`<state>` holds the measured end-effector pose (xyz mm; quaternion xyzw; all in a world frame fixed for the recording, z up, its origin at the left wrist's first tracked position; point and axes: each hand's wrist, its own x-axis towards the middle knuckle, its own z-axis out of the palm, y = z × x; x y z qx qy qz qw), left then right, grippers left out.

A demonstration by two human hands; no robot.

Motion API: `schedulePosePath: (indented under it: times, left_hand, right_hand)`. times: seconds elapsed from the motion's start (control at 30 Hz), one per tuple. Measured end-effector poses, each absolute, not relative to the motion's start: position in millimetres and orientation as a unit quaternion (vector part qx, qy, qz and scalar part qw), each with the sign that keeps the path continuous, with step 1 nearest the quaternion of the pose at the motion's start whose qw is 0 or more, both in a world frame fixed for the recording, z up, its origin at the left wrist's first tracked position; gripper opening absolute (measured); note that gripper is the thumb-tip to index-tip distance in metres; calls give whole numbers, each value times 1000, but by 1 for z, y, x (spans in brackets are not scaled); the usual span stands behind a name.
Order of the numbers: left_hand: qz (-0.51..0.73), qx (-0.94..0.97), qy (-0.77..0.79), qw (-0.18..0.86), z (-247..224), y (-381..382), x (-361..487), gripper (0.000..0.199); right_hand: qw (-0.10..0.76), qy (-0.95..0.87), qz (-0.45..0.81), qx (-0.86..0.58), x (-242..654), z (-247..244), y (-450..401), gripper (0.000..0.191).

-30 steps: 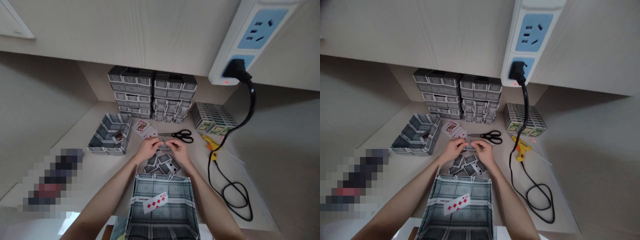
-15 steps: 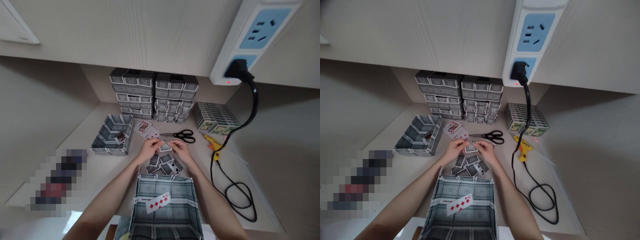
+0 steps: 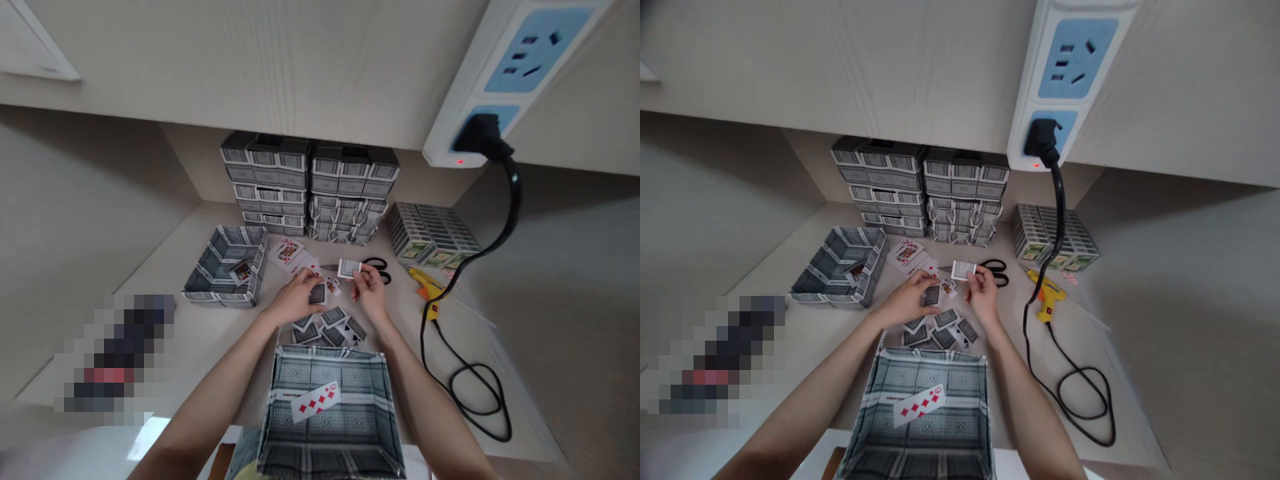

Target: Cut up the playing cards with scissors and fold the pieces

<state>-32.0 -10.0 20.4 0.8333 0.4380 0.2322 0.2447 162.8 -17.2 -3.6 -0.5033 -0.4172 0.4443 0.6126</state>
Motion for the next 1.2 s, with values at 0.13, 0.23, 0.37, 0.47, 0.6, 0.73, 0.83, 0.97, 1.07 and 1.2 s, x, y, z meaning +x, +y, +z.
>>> schedulePosePath:
  times: [0.13, 0.23, 0.37, 0.47, 0.6, 0.73, 0.83, 0.97, 1.07, 1.2]
  left_hand:
    - [252, 819, 436, 276, 23, -9, -31, 53]
    - [314, 786, 435, 306, 25, -6, -30, 55]
    - [327, 775, 394, 369, 24, -8, -26, 60]
    - [309, 790, 363, 385, 22, -11, -22, 64]
    - [294, 807, 372, 352, 22, -14, -20, 63]
    - [313, 793, 398, 338, 25, -12, -24, 59]
    - [346, 760, 427, 348, 25, -9, -28, 61]
    - [386, 704, 446, 396, 23, -1, -32, 61]
    - [425, 667, 419, 446, 23, 2, -33, 55]
    - [438, 611, 381, 539, 25, 2, -34, 43]
  right_hand:
    - [597, -436, 446, -504, 163, -4, -17, 33]
    - [581, -449, 453, -505, 164, 0, -20, 24]
    - [565, -461, 463, -504, 158, 2, -23, 22]
    - [562, -466, 480, -486, 151, -1, -25, 25]
    - [532, -480, 530, -453, 151, 0, -27, 33]
    - [503, -489, 577, -418, 161, 12, -28, 37]
    - [461, -548, 546, -435, 173, 21, -30, 36]
    - [329, -678, 505, -420, 183, 20, -34, 48]
    - [279, -731, 462, -418, 182, 14, -35, 50]
    - [281, -757, 406, -428, 176, 11, -35, 34]
